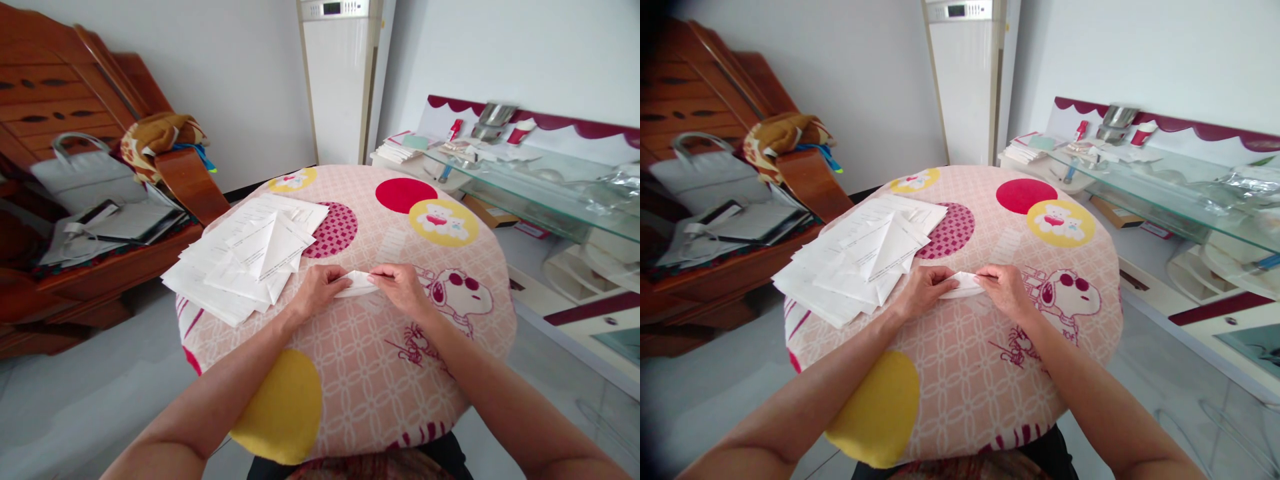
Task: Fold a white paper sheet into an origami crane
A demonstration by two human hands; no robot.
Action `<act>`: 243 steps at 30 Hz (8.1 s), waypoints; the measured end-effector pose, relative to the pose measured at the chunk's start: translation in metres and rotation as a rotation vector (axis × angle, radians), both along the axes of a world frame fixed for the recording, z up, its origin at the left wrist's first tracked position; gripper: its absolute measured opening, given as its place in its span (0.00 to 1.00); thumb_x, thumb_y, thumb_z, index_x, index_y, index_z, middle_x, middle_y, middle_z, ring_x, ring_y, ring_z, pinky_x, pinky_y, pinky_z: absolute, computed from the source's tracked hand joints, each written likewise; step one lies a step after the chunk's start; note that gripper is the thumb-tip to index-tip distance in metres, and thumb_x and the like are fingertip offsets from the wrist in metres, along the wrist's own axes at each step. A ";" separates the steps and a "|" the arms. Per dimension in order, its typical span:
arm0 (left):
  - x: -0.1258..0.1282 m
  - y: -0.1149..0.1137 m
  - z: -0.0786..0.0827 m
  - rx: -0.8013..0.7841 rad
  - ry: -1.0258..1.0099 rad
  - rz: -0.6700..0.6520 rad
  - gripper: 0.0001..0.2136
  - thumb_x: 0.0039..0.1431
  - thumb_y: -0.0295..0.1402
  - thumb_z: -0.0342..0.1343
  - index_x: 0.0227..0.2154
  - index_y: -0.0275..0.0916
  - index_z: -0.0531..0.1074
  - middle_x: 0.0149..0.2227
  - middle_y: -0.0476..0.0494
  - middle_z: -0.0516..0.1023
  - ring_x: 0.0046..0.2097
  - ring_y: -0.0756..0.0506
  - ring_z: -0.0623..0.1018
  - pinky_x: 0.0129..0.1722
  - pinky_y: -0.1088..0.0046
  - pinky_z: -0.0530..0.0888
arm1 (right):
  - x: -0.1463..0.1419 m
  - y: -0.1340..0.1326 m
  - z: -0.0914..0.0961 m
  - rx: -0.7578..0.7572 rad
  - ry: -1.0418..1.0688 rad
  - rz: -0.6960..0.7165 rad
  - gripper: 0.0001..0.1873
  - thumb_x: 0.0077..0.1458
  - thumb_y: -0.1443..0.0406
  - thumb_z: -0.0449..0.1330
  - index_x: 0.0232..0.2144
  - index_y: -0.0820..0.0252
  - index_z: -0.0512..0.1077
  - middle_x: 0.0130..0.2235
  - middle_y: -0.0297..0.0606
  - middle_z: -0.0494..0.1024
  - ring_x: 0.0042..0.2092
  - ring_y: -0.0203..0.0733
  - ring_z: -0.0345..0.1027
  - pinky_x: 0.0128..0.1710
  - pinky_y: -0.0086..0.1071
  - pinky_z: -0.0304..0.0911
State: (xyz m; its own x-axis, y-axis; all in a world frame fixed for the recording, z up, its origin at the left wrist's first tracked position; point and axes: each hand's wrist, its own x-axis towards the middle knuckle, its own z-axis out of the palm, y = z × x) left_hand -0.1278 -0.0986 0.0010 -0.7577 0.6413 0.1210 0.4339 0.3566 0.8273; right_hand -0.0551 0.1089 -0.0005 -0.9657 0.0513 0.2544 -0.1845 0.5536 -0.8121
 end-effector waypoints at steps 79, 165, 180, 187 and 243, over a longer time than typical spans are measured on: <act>0.012 0.007 -0.008 -0.141 0.278 0.053 0.07 0.53 0.25 0.59 0.20 0.36 0.72 0.42 0.40 0.79 0.40 0.45 0.80 0.43 0.68 0.77 | 0.005 -0.024 -0.001 0.426 -0.074 -0.046 0.11 0.52 0.74 0.59 0.20 0.61 0.72 0.27 0.39 0.73 0.30 0.39 0.66 0.31 0.32 0.56; -0.020 0.024 -0.009 -0.128 0.356 -0.171 0.11 0.62 0.29 0.53 0.41 0.36 0.79 0.40 0.40 0.81 0.42 0.42 0.78 0.44 0.66 0.72 | 0.013 -0.021 -0.004 0.509 -0.062 0.019 0.05 0.57 0.70 0.59 0.31 0.60 0.76 0.34 0.40 0.78 0.37 0.41 0.69 0.37 0.31 0.57; -0.031 0.019 -0.001 0.018 -0.058 -0.169 0.07 0.51 0.35 0.59 0.29 0.36 0.73 0.26 0.50 0.72 0.27 0.52 0.69 0.25 0.79 0.62 | 0.011 -0.025 0.011 0.493 -0.229 -0.204 0.17 0.56 0.56 0.62 0.20 0.60 0.74 0.22 0.36 0.73 0.25 0.37 0.61 0.26 0.32 0.46; -0.013 0.026 0.002 0.390 -0.391 0.057 0.14 0.47 0.39 0.65 0.30 0.37 0.69 0.27 0.50 0.74 0.26 0.53 0.71 0.25 0.79 0.65 | 0.007 -0.018 0.003 0.113 -0.206 -0.148 0.20 0.56 0.55 0.60 0.18 0.61 0.72 0.18 0.32 0.69 0.22 0.36 0.62 0.23 0.30 0.49; 0.015 -0.007 -0.008 -0.158 0.336 0.197 0.16 0.48 0.22 0.62 0.42 0.41 0.80 0.49 0.41 0.76 0.51 0.39 0.76 0.54 0.55 0.73 | -0.051 -0.007 0.034 0.481 -0.361 0.298 0.05 0.47 0.72 0.63 0.22 0.62 0.78 0.22 0.33 0.74 0.26 0.34 0.64 0.26 0.30 0.51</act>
State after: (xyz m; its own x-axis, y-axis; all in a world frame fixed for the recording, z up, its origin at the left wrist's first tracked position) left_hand -0.1124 -0.1051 -0.0071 -0.8030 0.5183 0.2944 0.5811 0.5711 0.5798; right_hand -0.1058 0.1015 0.0338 -0.9500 -0.2688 -0.1589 -0.1487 0.8369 -0.5268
